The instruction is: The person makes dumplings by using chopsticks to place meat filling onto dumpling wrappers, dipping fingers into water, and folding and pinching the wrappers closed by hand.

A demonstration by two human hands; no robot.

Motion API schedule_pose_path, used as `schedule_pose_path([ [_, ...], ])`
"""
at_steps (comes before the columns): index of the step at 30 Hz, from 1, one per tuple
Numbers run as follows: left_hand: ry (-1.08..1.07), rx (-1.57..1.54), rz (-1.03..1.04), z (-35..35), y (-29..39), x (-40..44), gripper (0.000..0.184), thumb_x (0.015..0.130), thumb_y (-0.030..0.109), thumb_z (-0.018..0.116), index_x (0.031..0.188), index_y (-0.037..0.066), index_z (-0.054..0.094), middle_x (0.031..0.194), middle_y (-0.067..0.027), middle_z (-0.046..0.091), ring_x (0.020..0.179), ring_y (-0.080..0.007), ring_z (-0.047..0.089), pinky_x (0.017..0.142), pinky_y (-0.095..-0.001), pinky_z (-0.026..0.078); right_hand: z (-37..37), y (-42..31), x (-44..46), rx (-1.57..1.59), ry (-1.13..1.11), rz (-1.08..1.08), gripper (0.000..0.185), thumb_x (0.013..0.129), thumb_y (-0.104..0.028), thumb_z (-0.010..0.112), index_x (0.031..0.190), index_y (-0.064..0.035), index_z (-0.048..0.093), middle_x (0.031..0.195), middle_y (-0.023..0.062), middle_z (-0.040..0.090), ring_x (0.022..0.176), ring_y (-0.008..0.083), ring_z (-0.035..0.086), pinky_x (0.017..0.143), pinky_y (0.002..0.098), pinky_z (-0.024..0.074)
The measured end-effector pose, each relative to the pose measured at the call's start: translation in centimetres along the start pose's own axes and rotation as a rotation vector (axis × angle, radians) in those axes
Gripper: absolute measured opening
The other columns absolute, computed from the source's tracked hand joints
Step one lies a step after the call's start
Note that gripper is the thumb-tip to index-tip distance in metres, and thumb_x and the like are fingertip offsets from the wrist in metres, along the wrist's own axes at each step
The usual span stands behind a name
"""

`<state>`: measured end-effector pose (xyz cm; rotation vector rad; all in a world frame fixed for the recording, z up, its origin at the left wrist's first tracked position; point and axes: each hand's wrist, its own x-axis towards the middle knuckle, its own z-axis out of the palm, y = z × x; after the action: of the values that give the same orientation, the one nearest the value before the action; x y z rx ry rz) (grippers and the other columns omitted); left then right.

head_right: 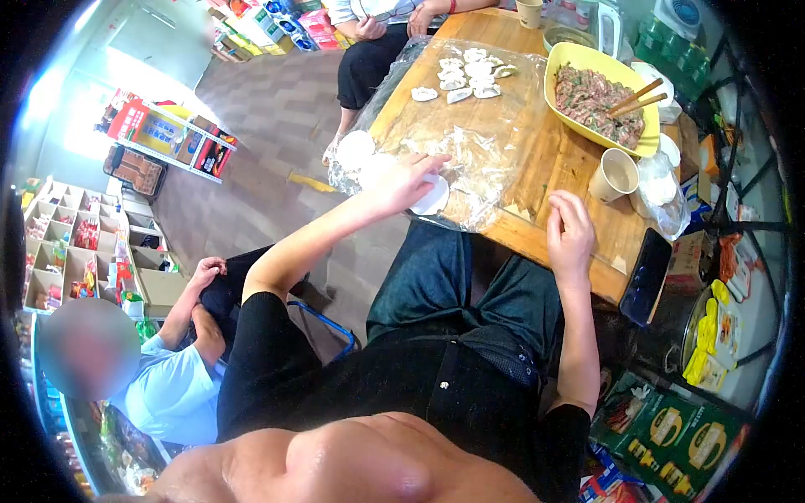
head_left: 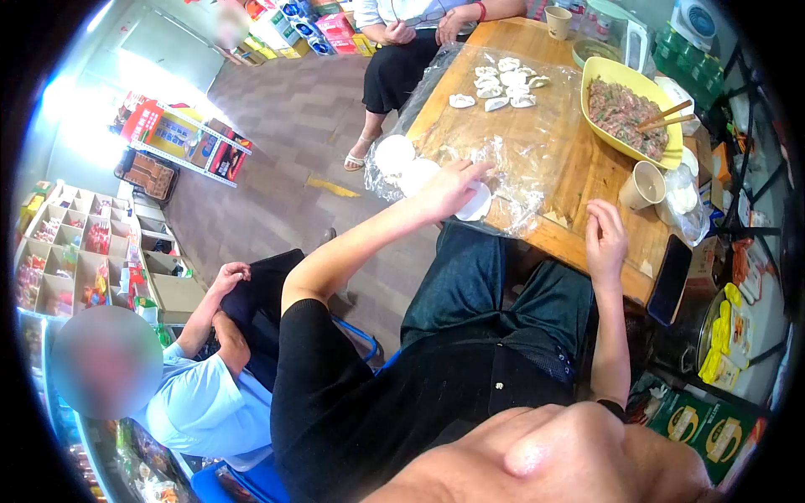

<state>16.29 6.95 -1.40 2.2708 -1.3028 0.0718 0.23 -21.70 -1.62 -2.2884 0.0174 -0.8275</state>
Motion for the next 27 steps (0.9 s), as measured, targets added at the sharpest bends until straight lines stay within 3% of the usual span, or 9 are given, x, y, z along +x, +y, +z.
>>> schedule_pose_path([
  [4,-0.001,0.061,-0.023,0.3,0.2,-0.1,0.062,0.073,-0.002,0.061,0.132,0.007,0.048,0.098,-0.0136,0.06,0.096,-0.0317,0.057,0.085,-0.0405,0.047,0.0,-0.3,0.0,-0.008,0.017,-0.02,0.016,0.084,0.004,0.055,0.098,0.0022,0.061,0.101,0.0143,0.063,0.093,0.03,0.062,0.08,0.0333,0.0492],
  [11,-0.018,0.008,-0.059,0.4,0.0,0.1,0.059,0.072,-0.002,0.061,0.129,0.007,0.051,0.099,-0.0148,0.059,0.096,-0.0325,0.057,0.086,-0.0405,0.047,0.1,-0.1,0.1,-0.023,0.003,-0.003,0.015,0.084,0.004,0.056,0.098,0.0016,0.062,0.101,0.0135,0.063,0.094,0.0292,0.063,0.08,0.0335,0.0496],
  [17,-0.069,-0.088,-0.218,-0.4,0.2,0.2,0.055,0.074,-0.003,0.059,0.128,0.007,0.053,0.099,-0.0157,0.061,0.099,-0.0322,0.059,0.086,-0.0394,0.048,0.1,0.1,0.1,-0.019,0.005,0.024,0.015,0.084,0.003,0.056,0.098,0.0012,0.062,0.101,0.0135,0.063,0.095,0.0289,0.063,0.081,0.0333,0.0497],
  [22,-0.085,-0.115,-0.241,-0.9,0.3,0.4,0.05,0.077,-0.002,0.057,0.126,0.007,0.055,0.087,-0.0139,0.063,0.084,-0.0292,0.063,0.078,-0.0379,0.05,0.3,0.1,0.2,0.014,-0.002,0.035,0.015,0.085,0.003,0.056,0.099,0.0014,0.062,0.101,0.0133,0.063,0.094,0.0283,0.063,0.08,0.031,0.0493],
  [27,0.034,-0.094,-0.147,-2.0,3.5,-0.2,0.051,0.078,-0.004,0.057,0.126,0.01,0.056,0.084,-0.0122,0.062,0.082,-0.028,0.063,0.075,-0.0366,0.05,1.5,-3.3,0.8,0.144,-0.034,0.017,0.02,0.085,-0.001,0.059,0.105,0.0007,0.062,0.106,0.0118,0.063,0.095,0.0253,0.063,0.084,0.0305,0.0486],
])
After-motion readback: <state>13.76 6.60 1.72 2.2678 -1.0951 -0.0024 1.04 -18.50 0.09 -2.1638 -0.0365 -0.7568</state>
